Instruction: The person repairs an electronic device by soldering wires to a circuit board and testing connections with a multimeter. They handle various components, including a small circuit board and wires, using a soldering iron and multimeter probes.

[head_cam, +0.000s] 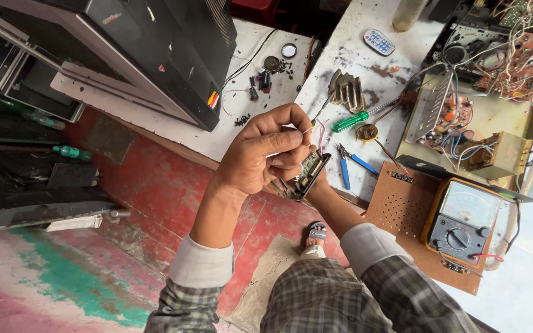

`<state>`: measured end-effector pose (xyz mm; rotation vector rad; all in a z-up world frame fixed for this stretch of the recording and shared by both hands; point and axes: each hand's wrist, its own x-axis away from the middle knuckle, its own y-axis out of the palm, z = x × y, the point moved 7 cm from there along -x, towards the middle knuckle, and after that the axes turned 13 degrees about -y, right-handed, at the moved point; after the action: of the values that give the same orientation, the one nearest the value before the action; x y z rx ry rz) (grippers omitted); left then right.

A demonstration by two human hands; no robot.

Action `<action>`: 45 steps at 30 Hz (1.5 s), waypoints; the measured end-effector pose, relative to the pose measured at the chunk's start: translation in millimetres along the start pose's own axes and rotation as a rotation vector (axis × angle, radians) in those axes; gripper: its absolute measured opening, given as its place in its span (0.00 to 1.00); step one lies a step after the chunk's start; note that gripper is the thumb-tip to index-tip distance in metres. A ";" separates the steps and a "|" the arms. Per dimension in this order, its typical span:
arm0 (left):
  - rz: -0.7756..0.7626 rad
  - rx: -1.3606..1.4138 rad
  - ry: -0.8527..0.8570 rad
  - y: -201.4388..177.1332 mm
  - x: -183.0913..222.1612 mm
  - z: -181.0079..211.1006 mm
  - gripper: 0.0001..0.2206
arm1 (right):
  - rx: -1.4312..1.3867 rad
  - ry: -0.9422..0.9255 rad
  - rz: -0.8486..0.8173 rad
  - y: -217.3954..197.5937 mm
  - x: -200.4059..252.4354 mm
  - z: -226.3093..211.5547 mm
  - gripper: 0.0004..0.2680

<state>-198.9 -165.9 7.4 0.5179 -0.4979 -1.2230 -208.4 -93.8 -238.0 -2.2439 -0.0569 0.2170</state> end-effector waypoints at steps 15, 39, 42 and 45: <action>-0.329 0.160 -0.150 25.2 -47.8 3.3 0.07 | -0.372 0.304 0.954 -155.4 200.8 -23.8 0.09; -0.554 0.218 -0.297 151.9 -162.5 -78.9 0.10 | -0.413 -0.107 1.314 -261.9 295.8 -84.5 0.16; -0.558 0.237 -0.281 153.7 -169.4 -83.4 0.09 | -0.412 -0.143 1.329 -266.9 301.2 -75.5 0.17; -0.408 0.174 -0.272 146.7 -175.6 -89.5 0.04 | -0.357 -0.142 1.349 -273.4 306.1 -68.1 0.17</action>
<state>-81.4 49.8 13.9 0.6241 -0.7590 -1.6625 113.9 61.9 -26.0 -2.2314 1.4510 1.1298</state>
